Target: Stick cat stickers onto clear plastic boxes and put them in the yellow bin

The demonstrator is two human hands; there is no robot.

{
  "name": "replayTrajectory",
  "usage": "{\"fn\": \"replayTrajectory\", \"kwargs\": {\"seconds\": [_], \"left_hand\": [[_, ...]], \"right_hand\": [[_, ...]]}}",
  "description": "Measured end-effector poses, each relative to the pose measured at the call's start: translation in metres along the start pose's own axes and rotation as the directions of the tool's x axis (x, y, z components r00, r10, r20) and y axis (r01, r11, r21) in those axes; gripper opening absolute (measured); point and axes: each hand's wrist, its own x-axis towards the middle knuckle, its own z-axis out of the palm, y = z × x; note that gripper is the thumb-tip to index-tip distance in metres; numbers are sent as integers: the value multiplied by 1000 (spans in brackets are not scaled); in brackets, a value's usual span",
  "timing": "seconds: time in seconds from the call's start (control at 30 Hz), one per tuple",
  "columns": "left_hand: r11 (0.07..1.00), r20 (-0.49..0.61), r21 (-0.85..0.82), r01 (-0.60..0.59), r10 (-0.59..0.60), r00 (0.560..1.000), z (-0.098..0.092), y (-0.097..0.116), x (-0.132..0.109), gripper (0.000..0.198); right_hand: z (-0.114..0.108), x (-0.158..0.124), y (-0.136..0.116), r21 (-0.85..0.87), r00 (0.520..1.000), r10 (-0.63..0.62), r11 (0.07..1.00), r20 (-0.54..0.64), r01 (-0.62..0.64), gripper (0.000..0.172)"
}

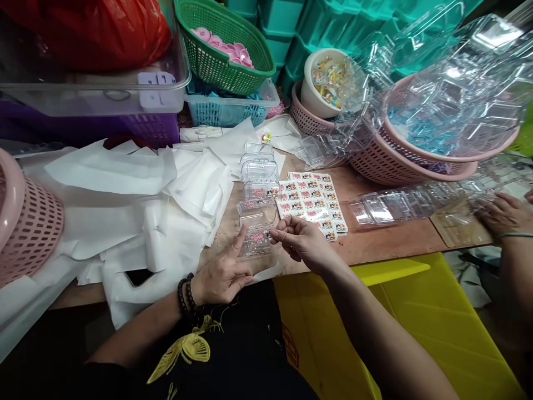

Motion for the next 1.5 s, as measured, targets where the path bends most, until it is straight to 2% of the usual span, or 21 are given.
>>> {"fn": "replayTrajectory", "kwargs": {"seconds": [0.27, 0.8, 1.07, 1.17, 1.3, 1.4, 1.5], "left_hand": [[999, 2, 53, 7, -7, 1000, -1, 1, 1, 6], [997, 31, 83, -8, 6, 1000, 2, -1, -1, 11], [990, 35, 142, -1, -4, 999, 7, -3, -2, 14], [985, 20, 170, 19, -22, 1000, 5, 0, 0, 13], [979, -12, 200, 24, -22, 1000, 4, 3, 1, 12], [978, -17, 210, 21, -18, 1000, 5, 3, 1, 12], [976, -10, 217, 20, -18, 1000, 5, 3, 0, 12]], "right_hand": [[0, -2, 1, -45, 999, -16, 999, -32, 15, 46], [4, -6, 3, -65, 997, -54, 997, -58, 50, 46], [6, -7, 8, -195, 991, -79, 979, -106, 57, 47], [9, -11, 7, -362, 973, -178, 925, -146, 115, 36], [17, -17, 1, -644, 920, -338, 753, -201, 136, 22], [20, -18, -2, -754, 919, -345, 651, -191, 88, 21], [14, -16, -3, -804, 941, -284, 594, -183, 23, 19]]}}
